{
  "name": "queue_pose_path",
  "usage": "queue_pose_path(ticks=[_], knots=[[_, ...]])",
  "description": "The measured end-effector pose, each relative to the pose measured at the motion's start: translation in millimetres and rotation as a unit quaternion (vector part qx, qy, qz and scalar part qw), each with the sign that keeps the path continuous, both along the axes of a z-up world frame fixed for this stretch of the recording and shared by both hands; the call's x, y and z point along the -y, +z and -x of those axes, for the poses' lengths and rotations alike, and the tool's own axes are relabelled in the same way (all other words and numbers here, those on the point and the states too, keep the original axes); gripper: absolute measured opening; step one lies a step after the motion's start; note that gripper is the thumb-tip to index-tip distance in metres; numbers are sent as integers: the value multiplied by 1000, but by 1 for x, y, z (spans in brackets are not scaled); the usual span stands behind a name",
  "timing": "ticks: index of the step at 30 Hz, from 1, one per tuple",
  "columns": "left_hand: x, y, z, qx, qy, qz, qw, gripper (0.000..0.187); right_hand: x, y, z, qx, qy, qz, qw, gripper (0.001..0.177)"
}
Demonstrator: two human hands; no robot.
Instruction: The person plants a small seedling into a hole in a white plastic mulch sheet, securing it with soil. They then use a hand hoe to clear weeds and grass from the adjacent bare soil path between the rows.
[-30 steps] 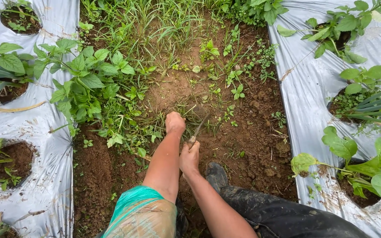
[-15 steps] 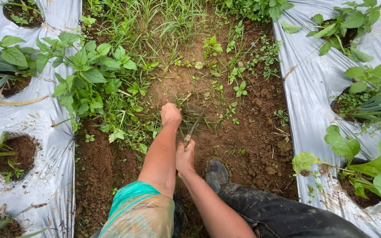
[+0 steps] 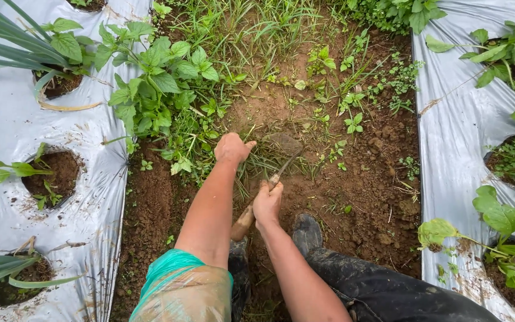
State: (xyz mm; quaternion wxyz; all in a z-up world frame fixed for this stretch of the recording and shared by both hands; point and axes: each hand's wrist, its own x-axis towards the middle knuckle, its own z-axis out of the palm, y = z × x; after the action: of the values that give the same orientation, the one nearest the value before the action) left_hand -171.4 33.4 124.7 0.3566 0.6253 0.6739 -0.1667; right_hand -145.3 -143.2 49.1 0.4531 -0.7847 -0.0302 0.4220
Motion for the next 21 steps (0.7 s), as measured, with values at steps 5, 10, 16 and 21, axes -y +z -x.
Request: queue_pose_path(ticks=[5, 10, 16, 21], knots=[[-14, 43, 19, -6, -41, -22, 999, 74, -23, -46, -40, 31, -131, -57, 989, 30], [-35, 18, 41, 12, -74, -70, 995, 62, -20, 26, 20, -3, -89, 20, 996, 67], [-39, -6, 66, 10, -134, -51, 990, 53, -10, 16, 63, -25, 37, -53, 998, 25], [-45, -5, 90, 91, -141, -100, 981, 45, -36, -1, 1, 66, -64, -9, 996, 43]])
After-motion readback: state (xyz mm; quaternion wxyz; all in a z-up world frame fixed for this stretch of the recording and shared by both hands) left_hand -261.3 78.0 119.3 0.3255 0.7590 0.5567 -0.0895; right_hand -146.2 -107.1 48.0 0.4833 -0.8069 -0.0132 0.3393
